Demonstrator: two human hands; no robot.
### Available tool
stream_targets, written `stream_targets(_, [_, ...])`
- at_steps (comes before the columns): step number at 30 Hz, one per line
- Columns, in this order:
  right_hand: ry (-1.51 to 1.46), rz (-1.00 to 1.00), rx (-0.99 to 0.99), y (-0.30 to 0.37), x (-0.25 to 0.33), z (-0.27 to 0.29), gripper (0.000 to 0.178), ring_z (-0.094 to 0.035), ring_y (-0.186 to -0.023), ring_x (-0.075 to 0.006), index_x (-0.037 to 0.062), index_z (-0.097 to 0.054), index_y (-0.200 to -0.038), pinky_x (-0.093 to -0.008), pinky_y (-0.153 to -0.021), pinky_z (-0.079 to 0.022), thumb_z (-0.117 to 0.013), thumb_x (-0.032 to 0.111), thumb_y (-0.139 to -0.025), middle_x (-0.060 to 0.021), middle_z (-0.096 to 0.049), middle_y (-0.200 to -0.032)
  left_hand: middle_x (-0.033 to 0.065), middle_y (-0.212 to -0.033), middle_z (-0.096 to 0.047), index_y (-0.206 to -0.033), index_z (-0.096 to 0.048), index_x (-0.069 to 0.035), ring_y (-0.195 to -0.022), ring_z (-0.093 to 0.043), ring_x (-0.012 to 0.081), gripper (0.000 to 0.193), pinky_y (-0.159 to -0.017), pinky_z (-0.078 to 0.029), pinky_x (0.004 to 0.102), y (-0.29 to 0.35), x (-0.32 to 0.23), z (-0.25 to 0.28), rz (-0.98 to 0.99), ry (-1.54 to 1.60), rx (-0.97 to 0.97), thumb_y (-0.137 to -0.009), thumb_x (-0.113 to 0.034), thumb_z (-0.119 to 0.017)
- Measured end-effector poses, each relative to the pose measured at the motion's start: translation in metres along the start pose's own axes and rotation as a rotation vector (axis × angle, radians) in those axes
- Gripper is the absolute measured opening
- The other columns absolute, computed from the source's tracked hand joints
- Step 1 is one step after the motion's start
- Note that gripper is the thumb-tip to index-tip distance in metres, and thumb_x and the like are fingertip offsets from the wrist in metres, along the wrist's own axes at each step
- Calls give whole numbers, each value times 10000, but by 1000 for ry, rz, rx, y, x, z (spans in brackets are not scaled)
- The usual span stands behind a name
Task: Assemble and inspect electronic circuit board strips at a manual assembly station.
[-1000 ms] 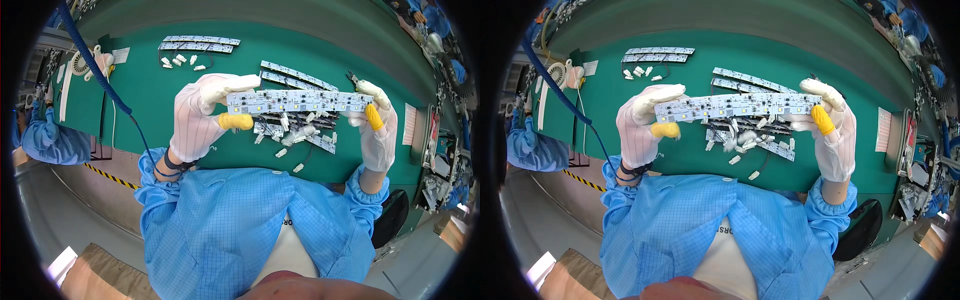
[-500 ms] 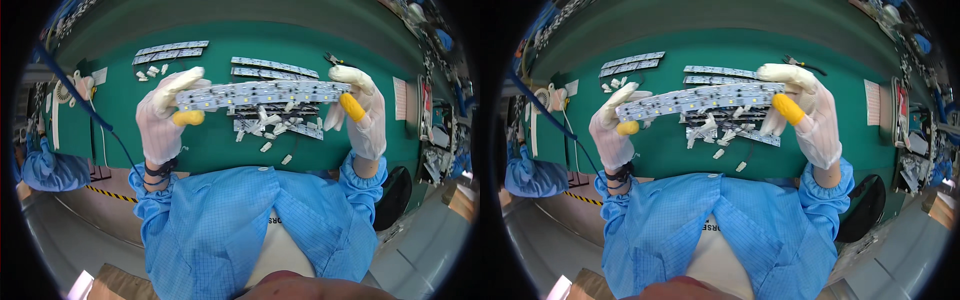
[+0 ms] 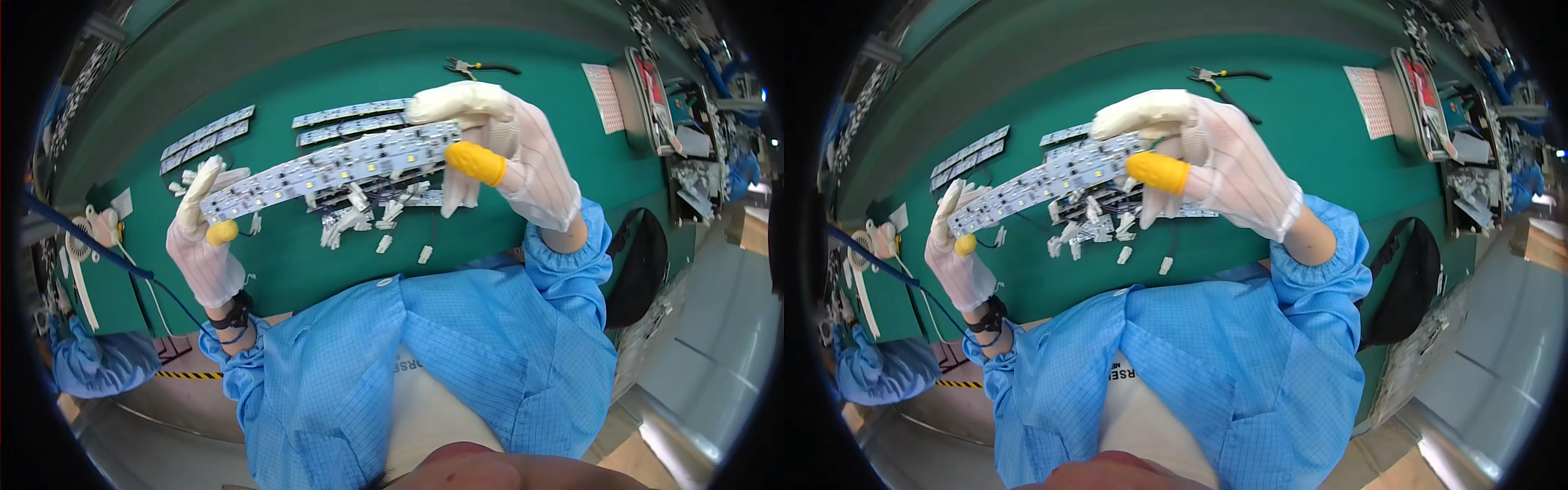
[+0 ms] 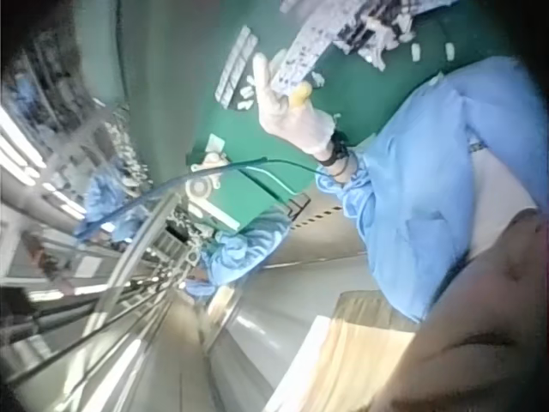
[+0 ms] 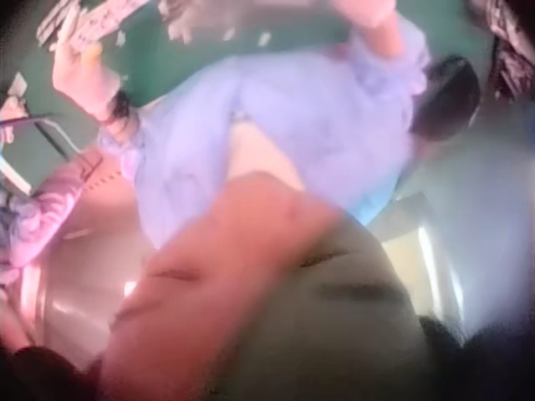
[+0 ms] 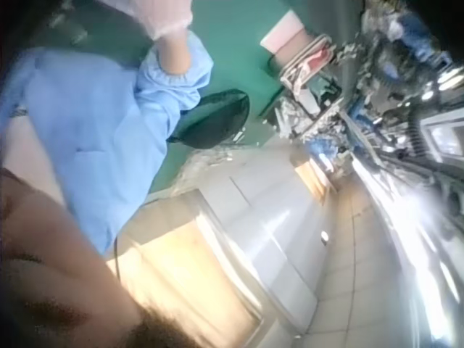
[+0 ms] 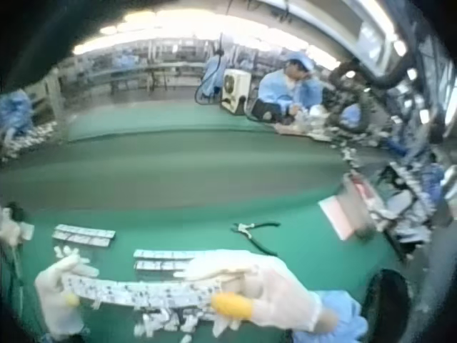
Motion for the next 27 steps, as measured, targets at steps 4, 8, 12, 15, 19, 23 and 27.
stream_targets(4, [-50, 16, 76, 1, 1, 2, 406, -669, -598, -166, -47, -503, -1213, -207, -454, -517, -582, 190, -893, -163, -651, -940, 123, -1029, -671, -1227, -574, 14, -960, -600, 156, 664, -911, -427, 303, -5, 2, -2, 29, -77, 17, -841, -526, -573])
stream_targets(8, [-71, 28, 99, 2, 0, 5, 430, -676, -610, -174, -41, -511, -1210, -212, -482, -537, -586, 256, -909, -158, -649, -949, 123, -1023, -670, -1207, -591, 14, -951, -598, 146, 611, -893, -436, 298, -7, -3, -4, 149, -85, 65, -857, -485, -561])
stream_targets(12, [-15, 116, 106, 0, 0, 7, 424, -673, -605, -179, -42, -522, -1199, -214, -501, -541, -590, 258, -907, -157, -647, -972, 124, -1017, -672, -1208, -592, 9, -927, -609, 143, 535, -864, -459, 289, -5, 4, -1, 41, -55, 29, -849, -388, -595])
stream_targets(15, [82, 70, 4, -1, -1, 5, 393, -663, -608, -177, -47, -513, -1201, -209, -518, -529, -577, 192, -895, -165, -643, -989, 119, -997, -677, -1202, -591, 14, -905, -627, 155, 481, -847, -473, 284, -5, -3, -1, 11, -31, 7, -830, -288, -633])
stream_targets(19, [-5, -16, -20, -2, -4, 4, 413, -652, -611, -165, -51, -504, -1206, -214, -481, -494, -577, 208, -893, -149, -641, -946, 132, -960, -679, -1190, -580, 43, -757, -659, 163, 448, -606, -513, 240, 1, -7, -2, 112, 186, 23, -829, -214, -645])
stream_targets(23, [90, -44, -105, -5, -9, 4, 629, -628, -568, -145, -54, -483, -1221, -197, -460, -462, -616, 429, -842, -113, -633, -815, 128, -934, -681, -1170, -593, 41, -745, -660, 164, 456, -587, -505, 239, 4, -21, -6, 194, 234, 21, -772, -160, -687])
stream_targets(27, [149, -16, -84, -10, -14, 8, 796, -620, -552, -135, -43, -489, -1224, -185, -471, -450, -621, 601, -775, -91, -624, -731, 102, -946, -689, -1106, -640, -2, -874, -657, 215, 563, -747, -495, 296, 7, -23, -2, 134, 78, 17, -647, -303, -769])
Point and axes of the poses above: each hand's wrist, its own y-axis away from the middle knuckle, its own z-axis out of the back of the hand, x = y × z, the point moved 1 cm from there along -y, towards the middle knuckle
